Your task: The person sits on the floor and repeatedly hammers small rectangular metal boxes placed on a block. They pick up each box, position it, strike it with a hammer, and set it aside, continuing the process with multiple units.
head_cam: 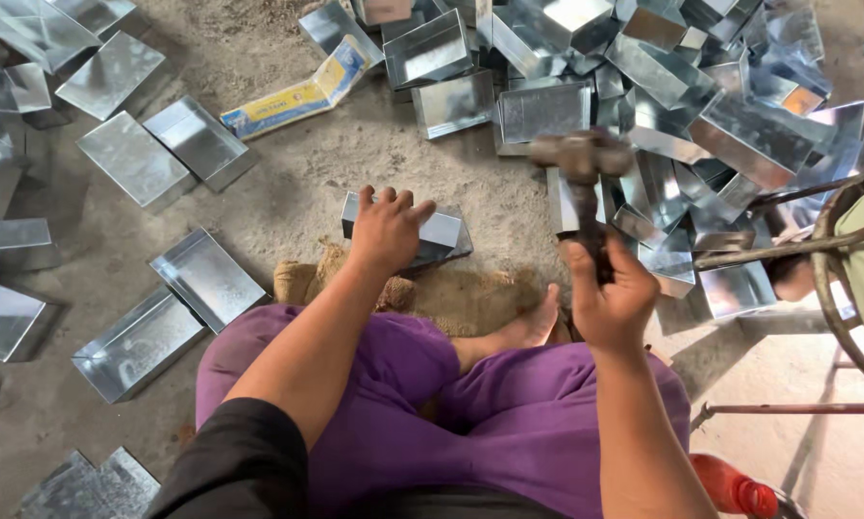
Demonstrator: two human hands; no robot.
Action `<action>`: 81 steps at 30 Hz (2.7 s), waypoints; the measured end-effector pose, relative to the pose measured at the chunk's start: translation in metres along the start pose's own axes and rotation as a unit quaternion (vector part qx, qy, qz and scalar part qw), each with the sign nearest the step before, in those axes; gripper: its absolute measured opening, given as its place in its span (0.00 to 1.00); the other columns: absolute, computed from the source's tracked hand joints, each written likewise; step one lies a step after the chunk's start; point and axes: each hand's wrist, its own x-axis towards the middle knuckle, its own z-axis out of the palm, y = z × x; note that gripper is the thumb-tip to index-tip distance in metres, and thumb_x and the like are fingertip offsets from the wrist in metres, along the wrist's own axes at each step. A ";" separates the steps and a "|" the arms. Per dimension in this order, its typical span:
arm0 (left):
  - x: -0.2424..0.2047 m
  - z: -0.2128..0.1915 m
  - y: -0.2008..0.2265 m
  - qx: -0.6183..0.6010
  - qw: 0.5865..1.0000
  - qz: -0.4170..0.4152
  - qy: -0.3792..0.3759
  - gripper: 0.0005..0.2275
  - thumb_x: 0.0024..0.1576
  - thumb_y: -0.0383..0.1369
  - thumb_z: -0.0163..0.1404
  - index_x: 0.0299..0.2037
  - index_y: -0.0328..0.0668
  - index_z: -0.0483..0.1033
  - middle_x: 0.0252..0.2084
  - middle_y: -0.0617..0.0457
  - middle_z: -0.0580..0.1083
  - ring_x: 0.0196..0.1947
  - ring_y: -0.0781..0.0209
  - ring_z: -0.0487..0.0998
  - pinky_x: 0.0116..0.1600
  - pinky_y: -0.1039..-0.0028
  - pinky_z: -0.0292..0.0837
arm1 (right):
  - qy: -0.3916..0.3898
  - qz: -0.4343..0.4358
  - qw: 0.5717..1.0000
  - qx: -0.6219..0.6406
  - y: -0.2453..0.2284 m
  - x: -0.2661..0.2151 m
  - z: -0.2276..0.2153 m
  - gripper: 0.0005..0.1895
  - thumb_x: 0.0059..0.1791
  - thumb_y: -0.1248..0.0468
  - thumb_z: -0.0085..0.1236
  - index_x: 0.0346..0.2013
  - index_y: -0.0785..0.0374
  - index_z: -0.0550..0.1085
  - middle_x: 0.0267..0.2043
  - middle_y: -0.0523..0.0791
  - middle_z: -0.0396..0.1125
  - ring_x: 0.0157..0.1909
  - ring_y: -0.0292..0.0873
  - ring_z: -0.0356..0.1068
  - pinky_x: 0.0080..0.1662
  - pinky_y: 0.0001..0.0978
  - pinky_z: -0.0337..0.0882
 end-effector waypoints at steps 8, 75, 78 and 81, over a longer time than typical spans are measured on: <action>0.003 0.003 0.005 0.011 1.000 -0.012 -0.011 0.15 0.56 0.29 0.45 0.48 0.63 0.79 0.42 0.53 0.75 0.50 0.53 0.75 0.62 0.50 0.57 | -0.078 0.014 0.986 -0.144 0.036 -0.016 0.040 0.16 0.51 0.61 0.64 0.47 0.70 0.79 0.23 0.52 0.69 0.25 0.41 0.69 0.30 0.34 0.68; -0.020 0.041 -0.103 -0.411 0.751 -0.294 -0.424 0.57 0.40 0.71 0.48 0.78 0.58 0.37 0.80 0.43 0.40 0.80 0.45 0.33 0.76 0.42 0.37 | -0.091 0.028 0.992 -0.081 0.031 -0.028 0.055 0.11 0.55 0.58 0.56 0.47 0.62 0.77 0.20 0.47 0.66 0.20 0.42 0.68 0.26 0.36 0.65; -0.019 0.039 -0.101 -0.413 0.755 -0.284 -0.422 0.57 0.40 0.71 0.48 0.78 0.56 0.37 0.80 0.42 0.41 0.80 0.46 0.34 0.76 0.43 0.37 | -0.084 -0.008 0.994 -0.069 0.031 -0.029 0.057 0.13 0.55 0.57 0.55 0.48 0.62 0.77 0.21 0.46 0.67 0.21 0.41 0.69 0.27 0.35 0.66; -0.019 0.030 -0.095 -0.426 0.760 -0.283 -0.402 0.57 0.40 0.70 0.50 0.78 0.53 0.40 0.80 0.42 0.44 0.80 0.46 0.37 0.77 0.47 0.39 | -0.118 -0.010 0.978 -0.173 0.040 -0.032 0.067 0.12 0.52 0.56 0.59 0.42 0.61 0.79 0.18 0.45 0.69 0.22 0.42 0.70 0.30 0.40 0.64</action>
